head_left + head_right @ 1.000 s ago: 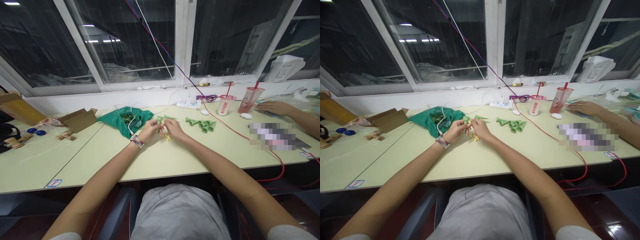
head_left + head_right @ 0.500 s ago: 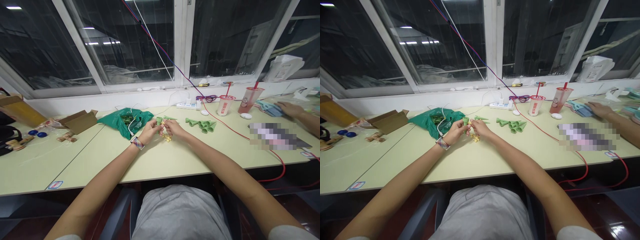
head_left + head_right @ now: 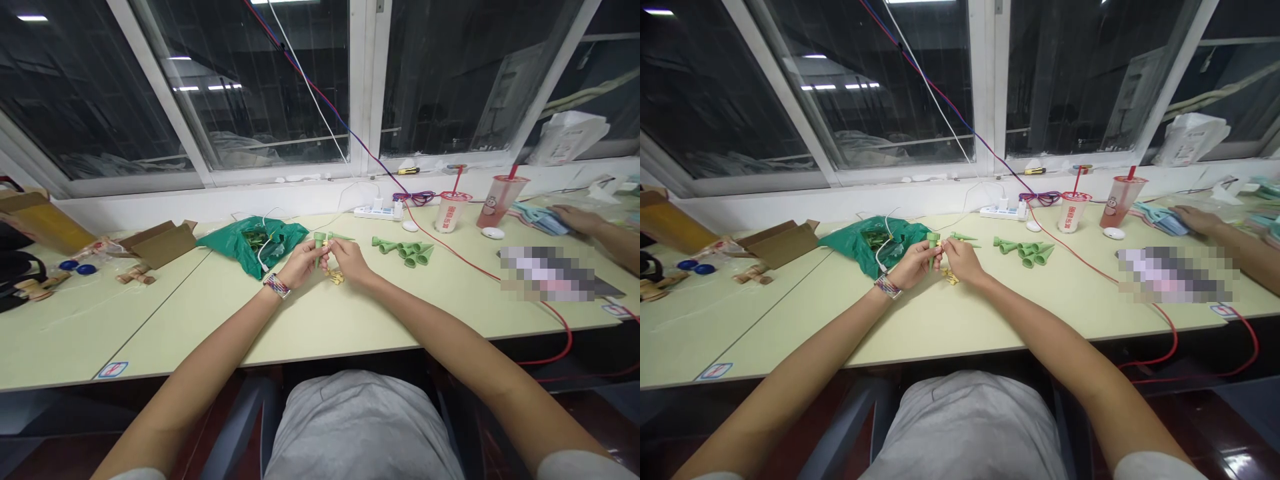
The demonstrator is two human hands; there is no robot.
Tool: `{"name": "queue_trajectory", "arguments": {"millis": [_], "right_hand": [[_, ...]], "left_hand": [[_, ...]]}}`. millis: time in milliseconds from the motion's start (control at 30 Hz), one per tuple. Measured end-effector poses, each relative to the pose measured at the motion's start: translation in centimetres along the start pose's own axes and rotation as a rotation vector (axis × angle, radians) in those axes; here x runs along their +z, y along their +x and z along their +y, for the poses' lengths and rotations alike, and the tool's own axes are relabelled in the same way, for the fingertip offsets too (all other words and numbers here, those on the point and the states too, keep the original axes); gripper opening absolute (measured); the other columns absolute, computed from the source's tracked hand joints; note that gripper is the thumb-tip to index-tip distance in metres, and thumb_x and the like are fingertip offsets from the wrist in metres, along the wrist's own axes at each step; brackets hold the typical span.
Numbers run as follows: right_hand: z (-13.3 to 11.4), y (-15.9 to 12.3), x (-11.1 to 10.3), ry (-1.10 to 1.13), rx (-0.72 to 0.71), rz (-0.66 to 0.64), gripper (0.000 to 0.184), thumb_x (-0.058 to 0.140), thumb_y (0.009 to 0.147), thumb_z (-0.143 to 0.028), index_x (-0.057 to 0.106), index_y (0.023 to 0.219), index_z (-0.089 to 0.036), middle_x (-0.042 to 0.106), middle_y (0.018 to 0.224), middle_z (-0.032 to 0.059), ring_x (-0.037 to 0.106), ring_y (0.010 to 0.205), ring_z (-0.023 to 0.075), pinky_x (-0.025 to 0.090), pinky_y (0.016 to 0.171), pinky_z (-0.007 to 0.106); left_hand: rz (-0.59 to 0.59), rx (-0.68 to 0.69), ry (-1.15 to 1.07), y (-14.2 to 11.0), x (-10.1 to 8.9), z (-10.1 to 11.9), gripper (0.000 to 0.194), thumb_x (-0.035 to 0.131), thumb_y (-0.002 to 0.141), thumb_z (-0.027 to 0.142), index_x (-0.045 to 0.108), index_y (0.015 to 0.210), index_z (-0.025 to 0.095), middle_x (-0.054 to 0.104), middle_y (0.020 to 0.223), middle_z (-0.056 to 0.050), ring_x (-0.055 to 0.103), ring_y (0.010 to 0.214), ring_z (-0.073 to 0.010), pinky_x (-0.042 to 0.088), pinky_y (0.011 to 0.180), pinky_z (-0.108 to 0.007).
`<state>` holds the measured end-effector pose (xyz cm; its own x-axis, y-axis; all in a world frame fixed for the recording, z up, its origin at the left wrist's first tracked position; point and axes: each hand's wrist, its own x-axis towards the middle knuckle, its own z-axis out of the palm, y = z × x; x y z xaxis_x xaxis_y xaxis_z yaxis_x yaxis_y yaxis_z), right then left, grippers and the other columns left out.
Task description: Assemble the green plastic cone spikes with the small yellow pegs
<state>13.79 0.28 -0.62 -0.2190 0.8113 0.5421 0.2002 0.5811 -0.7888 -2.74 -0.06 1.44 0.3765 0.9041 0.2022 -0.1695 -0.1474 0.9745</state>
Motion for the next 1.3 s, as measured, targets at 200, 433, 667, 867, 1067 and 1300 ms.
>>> {"name": "queue_trajectory", "arguments": {"millis": [200,433,667,867,1067,1300], "right_hand": [[0.1,0.8,-0.3,0.547,0.473,-0.127,0.038,0.053,0.096,-0.041,0.037,0.066,-0.024,0.022,0.050,-0.0100,0.018,0.042,0.0089,0.025,0.044,0.024],[0.0,1.0,-1.2,0.698,0.636,-0.277,0.038,0.047,0.100,-0.037,0.038,0.066,-0.023,0.019,0.051,-0.0106,0.013,0.042,0.0078,0.028,0.041,0.020],[0.8,1.1,-0.5,0.535,0.542,-0.174,0.042,0.058,0.096,-0.048,0.041,0.066,-0.023,0.026,0.048,-0.0101,0.023,0.040,0.0077,0.036,0.041,0.021],[1.3,1.0,-0.3,0.409,0.353,-0.147,0.042,0.059,0.096,-0.049,0.046,0.067,-0.022,0.038,0.055,-0.0063,0.035,0.044,0.0090,0.039,0.042,0.023],[1.2,0.6,-0.5,0.278,0.235,-0.143,0.044,0.056,0.098,-0.054,0.046,0.068,-0.022,0.050,0.060,-0.0027,0.044,0.049,0.0115,0.038,0.042,0.024],[0.5,0.3,-0.1,0.353,0.204,-0.155,0.050,0.059,0.094,-0.064,0.047,0.069,-0.023,0.043,0.055,-0.0045,0.040,0.047,0.0111,0.036,0.044,0.023]], "left_hand": [[-0.003,0.113,0.209,0.1,0.0,-0.4,0.040,0.088,0.074,0.046,0.064,0.082,0.014,0.066,0.073,-0.001,0.065,0.058,-0.0143,0.056,0.056,-0.026],[-0.024,0.157,0.338,0.0,-0.3,-0.2,0.038,0.085,0.077,0.046,0.068,0.089,0.015,0.066,0.074,-0.001,0.066,0.056,-0.0157,0.057,0.056,-0.028],[-0.054,0.071,0.273,0.1,-0.7,-0.4,0.039,0.084,0.079,0.048,0.064,0.081,0.015,0.068,0.072,-0.003,0.069,0.059,-0.0171,0.055,0.057,-0.027],[-0.009,0.036,0.269,-0.1,-0.3,-0.3,0.044,0.084,0.078,0.052,0.058,0.080,0.016,0.069,0.070,-0.003,0.070,0.055,-0.0190,0.053,0.051,-0.027],[-0.047,-0.026,0.251,-0.6,0.0,-0.7,0.050,0.077,0.082,0.062,0.051,0.086,0.020,0.071,0.068,-0.003,0.072,0.052,-0.0220,0.056,0.049,-0.030],[-0.072,0.009,0.311,-1.0,0.6,-1.1,0.050,0.063,0.092,0.068,0.043,0.088,0.022,0.067,0.063,0.000,0.067,0.046,-0.0171,0.051,0.045,-0.025]]}}
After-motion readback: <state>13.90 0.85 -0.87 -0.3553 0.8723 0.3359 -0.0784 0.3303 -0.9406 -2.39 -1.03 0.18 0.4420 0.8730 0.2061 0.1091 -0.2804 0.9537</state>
